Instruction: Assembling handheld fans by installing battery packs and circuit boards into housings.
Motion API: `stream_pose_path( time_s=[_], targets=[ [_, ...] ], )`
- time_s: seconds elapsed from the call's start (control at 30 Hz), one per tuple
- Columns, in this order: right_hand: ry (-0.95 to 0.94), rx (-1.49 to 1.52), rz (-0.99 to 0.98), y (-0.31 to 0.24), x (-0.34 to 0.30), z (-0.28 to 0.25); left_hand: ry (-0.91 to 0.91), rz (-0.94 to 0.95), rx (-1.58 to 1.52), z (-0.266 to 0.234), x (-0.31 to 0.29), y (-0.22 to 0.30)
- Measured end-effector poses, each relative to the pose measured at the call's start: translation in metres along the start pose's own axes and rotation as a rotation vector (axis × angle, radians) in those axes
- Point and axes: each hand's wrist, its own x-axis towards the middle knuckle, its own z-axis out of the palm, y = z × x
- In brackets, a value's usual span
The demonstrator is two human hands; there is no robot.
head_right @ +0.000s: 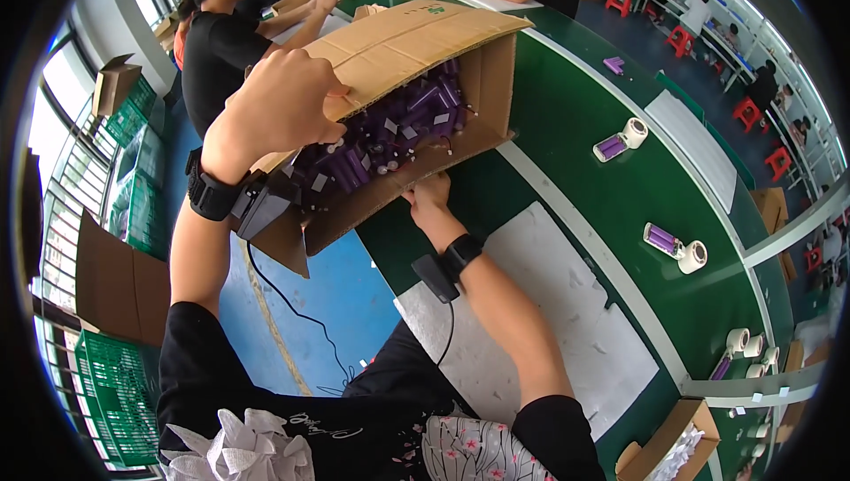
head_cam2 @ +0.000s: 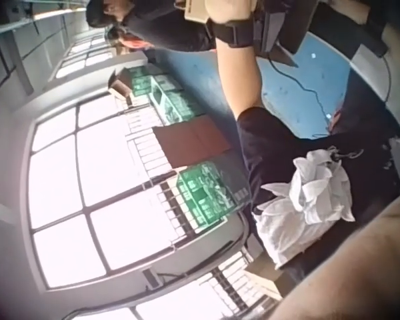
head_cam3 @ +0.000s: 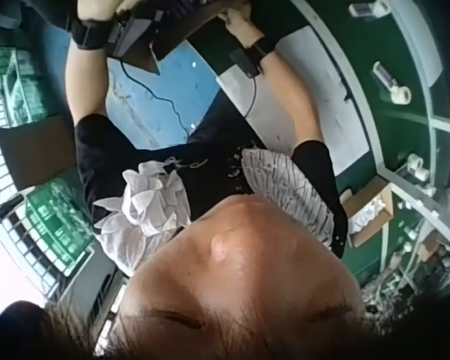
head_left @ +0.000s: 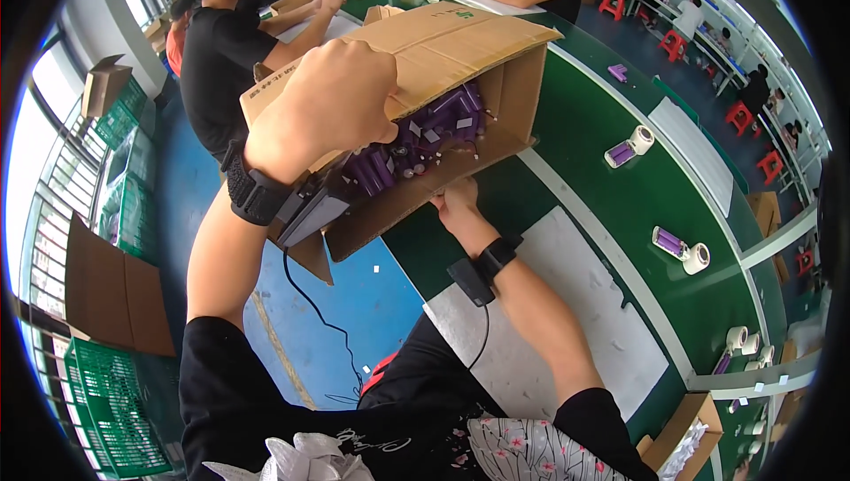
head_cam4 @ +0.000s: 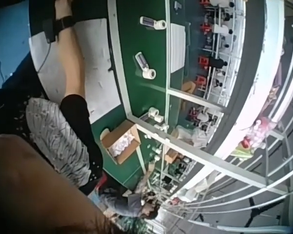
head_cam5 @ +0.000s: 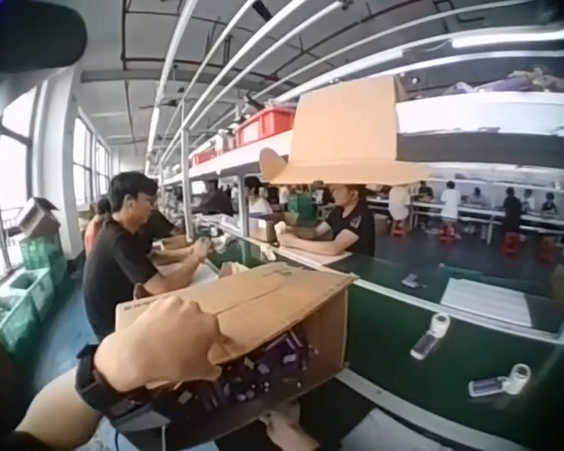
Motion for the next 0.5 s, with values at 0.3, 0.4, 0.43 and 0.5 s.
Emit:
stream_pose_path(
  time_s=[0.3, 0.4, 0.43, 0.5],
  targets=[
    [-0.666, -0.528, 0.357, -0.061, -0.008, -0.043, -0.143, -0.150, -0.234, -0.012, -0.024, -0.010],
    [-0.643, -0.540, 0.261, -0.064, 0.006, -0.061, 0.414, -0.232, -0.779, -0.008, -0.083, -0.007],
    [-0.625, -0.555, 0.207, -0.059, 0.004, -0.064, 0.681, -0.410, -0.794, 0.005, -0.114, -0.008],
    [-0.618, -0.580, 0.185, -0.055, 0.004, -0.056, 0.984, -0.707, -0.813, 0.059, -0.170, -0.006]
  ],
)
